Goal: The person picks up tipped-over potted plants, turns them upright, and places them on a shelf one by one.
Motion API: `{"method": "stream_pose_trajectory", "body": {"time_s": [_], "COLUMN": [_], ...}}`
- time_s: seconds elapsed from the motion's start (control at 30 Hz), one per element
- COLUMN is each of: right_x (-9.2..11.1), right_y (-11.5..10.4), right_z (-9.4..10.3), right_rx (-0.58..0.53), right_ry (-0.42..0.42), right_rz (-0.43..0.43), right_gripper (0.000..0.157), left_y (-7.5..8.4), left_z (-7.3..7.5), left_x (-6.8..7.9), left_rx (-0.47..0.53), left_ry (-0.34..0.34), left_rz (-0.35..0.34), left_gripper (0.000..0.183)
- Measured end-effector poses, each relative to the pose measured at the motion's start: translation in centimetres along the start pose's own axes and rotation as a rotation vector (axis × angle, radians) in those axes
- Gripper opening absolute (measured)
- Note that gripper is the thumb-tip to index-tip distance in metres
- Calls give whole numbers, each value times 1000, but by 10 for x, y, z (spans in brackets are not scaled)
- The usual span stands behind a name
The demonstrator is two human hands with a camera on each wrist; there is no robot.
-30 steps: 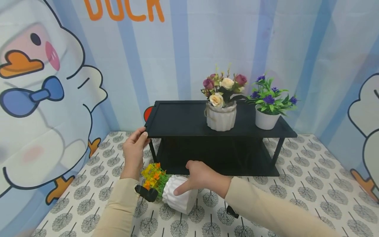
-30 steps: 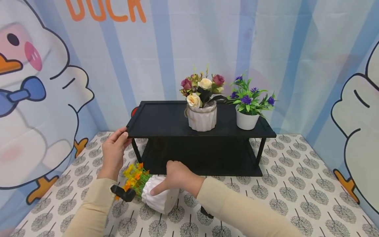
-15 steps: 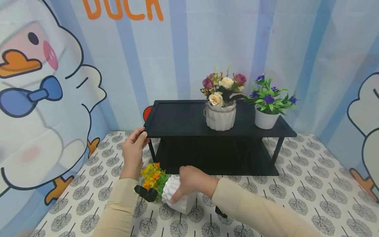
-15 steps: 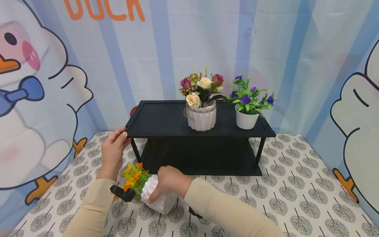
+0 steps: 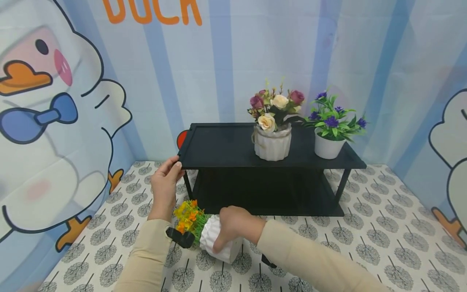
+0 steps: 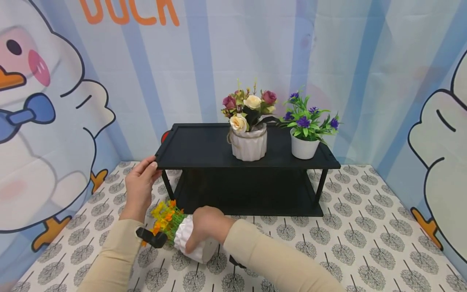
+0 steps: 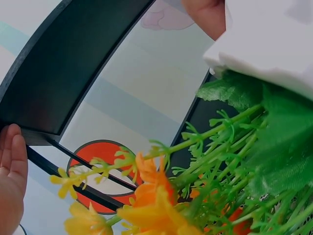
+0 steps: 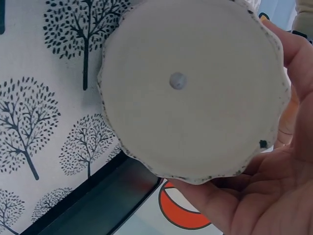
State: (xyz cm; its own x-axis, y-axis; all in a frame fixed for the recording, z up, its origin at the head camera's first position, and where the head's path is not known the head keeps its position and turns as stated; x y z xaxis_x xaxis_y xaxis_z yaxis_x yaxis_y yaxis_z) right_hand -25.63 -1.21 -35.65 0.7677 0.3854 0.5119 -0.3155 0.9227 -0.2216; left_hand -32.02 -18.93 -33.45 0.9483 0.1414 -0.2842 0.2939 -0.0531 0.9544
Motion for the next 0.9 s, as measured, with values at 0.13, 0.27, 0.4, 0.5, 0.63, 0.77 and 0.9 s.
{"method": "stream_pose_trajectory", "body": {"time_s": [0.13,0.27,0.4,0.5,0.63,0.77,0.9], "right_x": [-2,-4,-4,-3,1,8,15], "right_y": [2,7,12,16,21,28,36], "right_z": [-2,-3,-3,-3,-1,2,6], "right_rx": [-13,-27,-44,-58,-78,-129,-190], "right_ry": [20,40,68,81,101,147,205], "right_rz": [9,31,53,61,70,116,213], "right_gripper": [70,69,65,65,70,71,68], "left_y": [-1,-1,0,1,0,-1,-1], "left_z": [0,0,0,1,1,1,1], "left_x": [0,1,0,0,0,1,1], "left_rx": [0,-2,-1,0,-1,-12,-14], "left_ry": [1,-3,-13,-14,-11,-19,-20], "left_rz": [6,7,6,4,9,19,20], "left_gripper": [33,33,33,33,33,33,33]}}
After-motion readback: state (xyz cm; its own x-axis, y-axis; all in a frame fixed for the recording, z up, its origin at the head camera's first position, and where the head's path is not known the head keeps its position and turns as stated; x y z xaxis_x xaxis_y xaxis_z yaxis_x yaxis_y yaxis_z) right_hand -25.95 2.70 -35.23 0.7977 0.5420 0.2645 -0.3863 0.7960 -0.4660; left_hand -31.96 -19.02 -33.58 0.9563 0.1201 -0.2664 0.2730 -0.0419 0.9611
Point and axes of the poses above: each hand's wrist, its own x-axis away from the middle knuckle, its own z-axis out of the back of the hand, y = z × x, the point moved 4 cm from there along -x, towards the middle knuckle, and after that the axes turned 13 degrees about -y, right-handed, at the moved point
